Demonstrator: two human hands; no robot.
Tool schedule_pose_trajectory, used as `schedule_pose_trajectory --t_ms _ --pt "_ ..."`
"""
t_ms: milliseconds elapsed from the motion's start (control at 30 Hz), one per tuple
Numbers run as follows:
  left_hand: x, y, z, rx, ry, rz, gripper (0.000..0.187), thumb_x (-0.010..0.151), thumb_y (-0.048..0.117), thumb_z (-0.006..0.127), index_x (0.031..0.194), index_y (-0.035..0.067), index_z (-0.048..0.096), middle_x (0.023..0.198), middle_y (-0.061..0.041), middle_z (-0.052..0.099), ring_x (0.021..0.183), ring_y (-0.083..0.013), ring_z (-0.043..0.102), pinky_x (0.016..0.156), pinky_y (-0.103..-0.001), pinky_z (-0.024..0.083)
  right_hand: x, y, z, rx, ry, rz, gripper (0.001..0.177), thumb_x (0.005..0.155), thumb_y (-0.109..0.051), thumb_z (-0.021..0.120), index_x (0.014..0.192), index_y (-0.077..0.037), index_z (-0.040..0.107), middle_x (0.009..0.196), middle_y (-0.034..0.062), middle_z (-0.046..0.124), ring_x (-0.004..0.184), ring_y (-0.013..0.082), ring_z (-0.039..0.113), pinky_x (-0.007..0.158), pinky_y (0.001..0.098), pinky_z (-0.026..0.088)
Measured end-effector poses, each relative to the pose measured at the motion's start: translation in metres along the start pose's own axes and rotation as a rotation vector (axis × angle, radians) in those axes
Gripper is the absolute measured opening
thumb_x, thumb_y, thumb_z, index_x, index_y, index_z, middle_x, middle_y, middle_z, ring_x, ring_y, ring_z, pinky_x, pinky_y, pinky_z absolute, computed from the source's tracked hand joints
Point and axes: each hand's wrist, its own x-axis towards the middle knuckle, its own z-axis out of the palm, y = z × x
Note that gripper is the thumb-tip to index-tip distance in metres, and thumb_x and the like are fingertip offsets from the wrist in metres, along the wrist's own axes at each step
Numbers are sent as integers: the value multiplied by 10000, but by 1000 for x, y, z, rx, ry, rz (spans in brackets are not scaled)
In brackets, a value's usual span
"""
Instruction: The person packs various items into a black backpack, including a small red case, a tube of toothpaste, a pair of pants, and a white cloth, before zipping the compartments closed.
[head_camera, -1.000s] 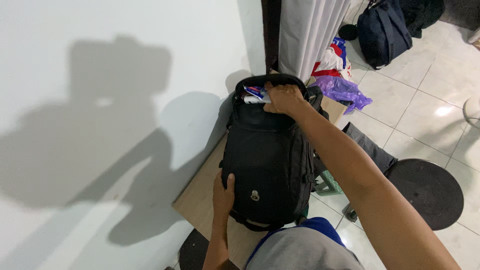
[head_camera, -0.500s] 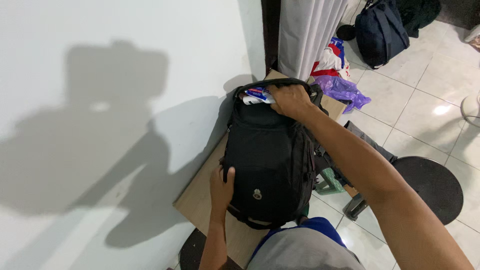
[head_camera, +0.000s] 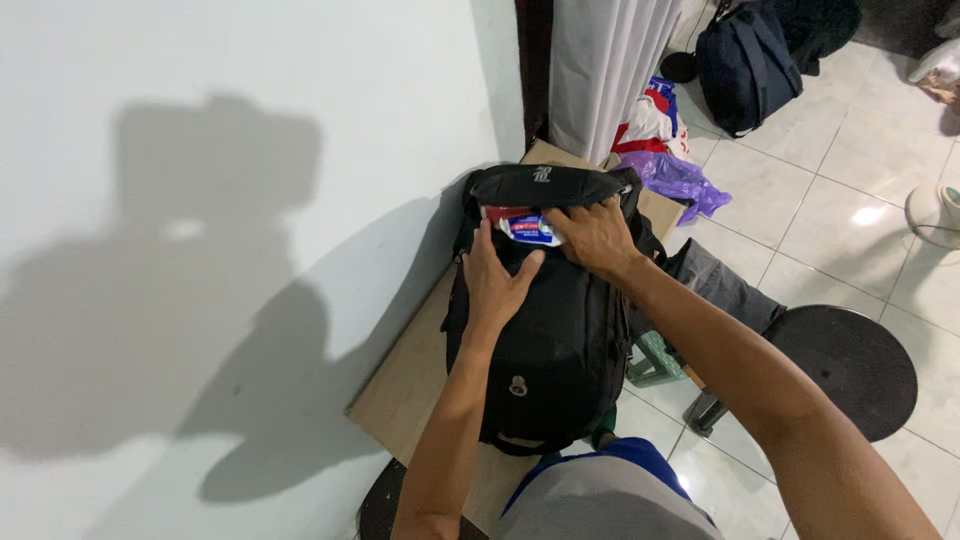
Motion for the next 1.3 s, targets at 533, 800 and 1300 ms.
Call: schedule_pose_trajectory --t_ms 533,800,1300 --pt "-10 1 -3 -685 194 3 1269 836 561 829 1654 99 -24 1622 -233 331 1505 -360 384 1259 -516 302 14 -29 -46 139 -210 -75 919 670 -338 869 1491 -139 506 1204 158 594 1125 348 534 928 491 394" --pt "-6 8 -5 -645 152 -117 1186 813 599 783 1652 73 130 1620 -241 337 1491 -377 399 1222 -492 342 6 -35 -20 -11 16 -80 573 863 -209 721 1414 -116 597 1260 136 657 1254 306 559 1086 473 371" --pt "-5 9 -5 -554 99 -162 1284 753 776 710 1669 162 52 1655 -242 318 1505 -413 406 1225 -546 332 11 -35 -35 -15 -49 -48 649 832 -255 707 1448 -117 556 1312 156 627 1264 332 544 1086 518 348"
